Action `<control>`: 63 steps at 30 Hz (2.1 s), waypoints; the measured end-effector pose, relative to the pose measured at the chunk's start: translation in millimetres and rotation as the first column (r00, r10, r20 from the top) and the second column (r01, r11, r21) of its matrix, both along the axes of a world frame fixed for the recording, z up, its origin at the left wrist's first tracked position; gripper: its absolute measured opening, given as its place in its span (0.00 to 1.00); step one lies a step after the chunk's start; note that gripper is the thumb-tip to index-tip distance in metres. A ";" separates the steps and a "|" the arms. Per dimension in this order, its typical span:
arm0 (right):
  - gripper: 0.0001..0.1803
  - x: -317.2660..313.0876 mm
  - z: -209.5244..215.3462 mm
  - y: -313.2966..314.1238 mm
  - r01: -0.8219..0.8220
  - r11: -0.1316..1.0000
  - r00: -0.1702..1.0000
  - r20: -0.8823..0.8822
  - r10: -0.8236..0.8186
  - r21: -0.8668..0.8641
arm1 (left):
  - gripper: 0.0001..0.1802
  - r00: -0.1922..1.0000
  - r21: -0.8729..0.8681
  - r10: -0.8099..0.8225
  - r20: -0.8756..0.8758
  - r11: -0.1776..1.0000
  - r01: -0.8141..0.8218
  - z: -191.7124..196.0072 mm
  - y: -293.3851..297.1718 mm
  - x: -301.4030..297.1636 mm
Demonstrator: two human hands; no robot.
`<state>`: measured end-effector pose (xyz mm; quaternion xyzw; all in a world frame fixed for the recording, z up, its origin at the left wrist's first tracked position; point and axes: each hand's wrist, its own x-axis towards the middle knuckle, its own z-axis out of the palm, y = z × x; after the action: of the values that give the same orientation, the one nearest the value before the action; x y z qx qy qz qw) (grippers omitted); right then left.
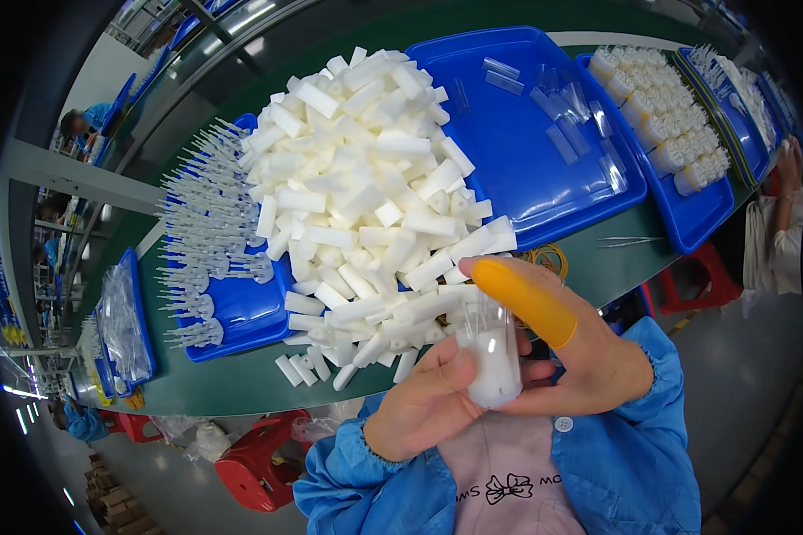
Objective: The person inserts white cylindrical foam pieces into clear plastic tubes using a yellow-handled tool. The person then secures the filled tubes with rubber bands and places them into a blue tray. The process is repeated continuously with multiple units.
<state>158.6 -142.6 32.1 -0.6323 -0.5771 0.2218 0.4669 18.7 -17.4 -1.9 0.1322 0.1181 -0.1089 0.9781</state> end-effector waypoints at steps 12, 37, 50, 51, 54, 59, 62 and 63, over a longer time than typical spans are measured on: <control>0.51 3.6 1.8 1.4 -0.107 0.994 0.994 0.027 0.106 0.032 | 0.30 0.997 0.058 -0.071 0.024 0.996 0.069 -4.6 -2.7 7.0; 0.44 1.5 -2.3 -2.1 0.090 0.995 0.965 0.251 -0.077 -0.039 | 0.30 1.000 0.002 -0.023 -0.007 1.000 0.023 -20.3 -2.7 6.2; 0.33 -3.7 -8.8 -2.5 0.063 0.995 0.941 0.328 -0.084 0.074 | 0.33 0.996 -0.078 0.028 -0.083 0.996 -0.034 -15.6 -2.9 4.8; 0.35 -4.1 -9.7 -2.4 0.053 0.995 0.940 0.333 -0.079 0.085 | 0.34 0.999 -0.065 0.004 -0.038 0.998 -0.006 -18.9 -1.0 4.4; 0.40 0.9 0.5 -2.4 0.023 0.999 0.967 0.252 -0.030 0.030 | 0.36 0.992 0.023 0.102 0.081 0.994 -0.104 -18.7 -2.0 4.1; 0.28 24.7 -4.5 -17.5 0.306 0.951 0.951 -0.063 -0.303 0.050 | 0.37 0.924 0.172 0.346 0.163 0.912 -0.372 -0.6 7.2 -4.5; 0.17 39.7 -24.8 -33.9 0.358 0.928 0.933 0.023 -0.358 -0.101 | 0.34 0.876 0.352 0.439 0.200 0.802 -0.482 6.1 20.5 -12.6; 0.14 40.2 -35.2 -36.9 0.370 0.920 0.929 0.051 -0.367 -0.128 | 0.33 0.866 0.424 0.452 0.215 0.755 -0.500 6.0 23.5 -15.2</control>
<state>198.8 -179.6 -3.1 -0.7625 -0.4374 0.1605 0.4488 3.5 6.1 4.1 0.3338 0.1220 0.1820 0.9168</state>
